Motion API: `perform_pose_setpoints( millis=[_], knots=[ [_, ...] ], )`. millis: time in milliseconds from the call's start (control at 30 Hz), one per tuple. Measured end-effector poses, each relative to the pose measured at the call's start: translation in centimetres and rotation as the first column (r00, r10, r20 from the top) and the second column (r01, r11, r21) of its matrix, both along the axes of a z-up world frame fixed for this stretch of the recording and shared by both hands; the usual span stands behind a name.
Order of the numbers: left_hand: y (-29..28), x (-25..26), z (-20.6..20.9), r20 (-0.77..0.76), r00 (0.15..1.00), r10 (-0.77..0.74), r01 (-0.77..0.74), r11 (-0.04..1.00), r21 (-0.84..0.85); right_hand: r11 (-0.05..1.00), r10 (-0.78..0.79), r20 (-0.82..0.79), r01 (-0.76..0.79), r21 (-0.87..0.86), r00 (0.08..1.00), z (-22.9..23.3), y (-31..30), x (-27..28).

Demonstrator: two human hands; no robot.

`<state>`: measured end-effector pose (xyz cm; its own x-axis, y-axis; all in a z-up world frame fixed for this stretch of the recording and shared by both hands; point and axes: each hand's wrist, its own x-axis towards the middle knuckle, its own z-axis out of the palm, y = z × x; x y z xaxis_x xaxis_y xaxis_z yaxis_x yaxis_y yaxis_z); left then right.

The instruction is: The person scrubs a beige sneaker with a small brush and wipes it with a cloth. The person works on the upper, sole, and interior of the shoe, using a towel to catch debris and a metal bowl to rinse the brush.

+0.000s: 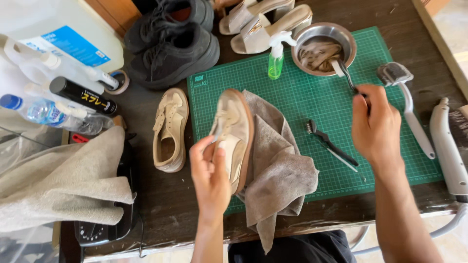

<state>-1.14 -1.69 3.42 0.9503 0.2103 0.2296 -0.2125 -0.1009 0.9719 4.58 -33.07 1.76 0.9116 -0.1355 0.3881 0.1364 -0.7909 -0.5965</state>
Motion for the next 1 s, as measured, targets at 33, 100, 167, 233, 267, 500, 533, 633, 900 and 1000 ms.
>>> perform_pose_setpoints(
  millis=[33,100,167,233,267,500,533,633,900,1000],
  knots=[
    [0.0,0.1,-0.4,0.007,1.0,-0.008,0.008,1.0,-0.001,1.0,-0.008,0.007,0.008,-0.001,1.0,-0.4,-0.5,1.9],
    [0.2,0.4,-1.2,-0.263,0.958,0.117,-0.22,0.888,-0.404,0.964,-0.014,0.082,0.035,-0.263,0.997,-1.3,-1.4,5.7],
    [-0.4,0.8,-1.1,-0.297,0.953,0.061,-0.217,0.82,-0.53,0.921,-0.079,0.049,0.091,-0.378,0.996,-3.0,-2.0,9.4],
    [-0.6,1.0,-1.5,-0.32,0.947,0.01,-0.225,0.734,-0.641,0.864,-0.137,0.025,0.132,-0.486,0.99,-4.9,-2.2,12.2],
    [-0.6,1.1,-1.9,-0.346,0.938,-0.019,-0.233,0.705,-0.67,0.832,-0.164,-0.019,0.128,-0.54,0.986,-5.7,-2.3,13.2],
    [0.5,1.7,-5.1,-0.172,0.981,-0.089,-0.024,0.826,-0.563,0.795,-0.171,0.1,0.198,-0.573,0.98,-4.6,-3.0,13.7],
    [0.5,1.6,-4.6,-0.174,0.981,-0.084,-0.029,0.825,-0.565,0.795,-0.167,0.098,0.192,-0.575,0.981,-3.6,-2.8,12.9],
    [0.4,1.3,-3.3,-0.085,0.99,-0.109,0.062,0.899,-0.433,0.834,-0.078,0.422,0.291,-0.469,0.903,-2.3,-2.5,11.7],
    [1.2,1.9,-3.6,-0.35,0.902,-0.254,0.125,0.928,-0.35,0.938,-0.062,0.26,0.146,-0.315,0.964,-6.2,-4.0,11.4],
    [1.1,2.1,-3.2,-0.385,0.869,-0.312,0.117,0.884,-0.453,0.922,-0.031,0.385,0.175,-0.345,0.922,-6.6,-4.1,10.7]
  ],
)
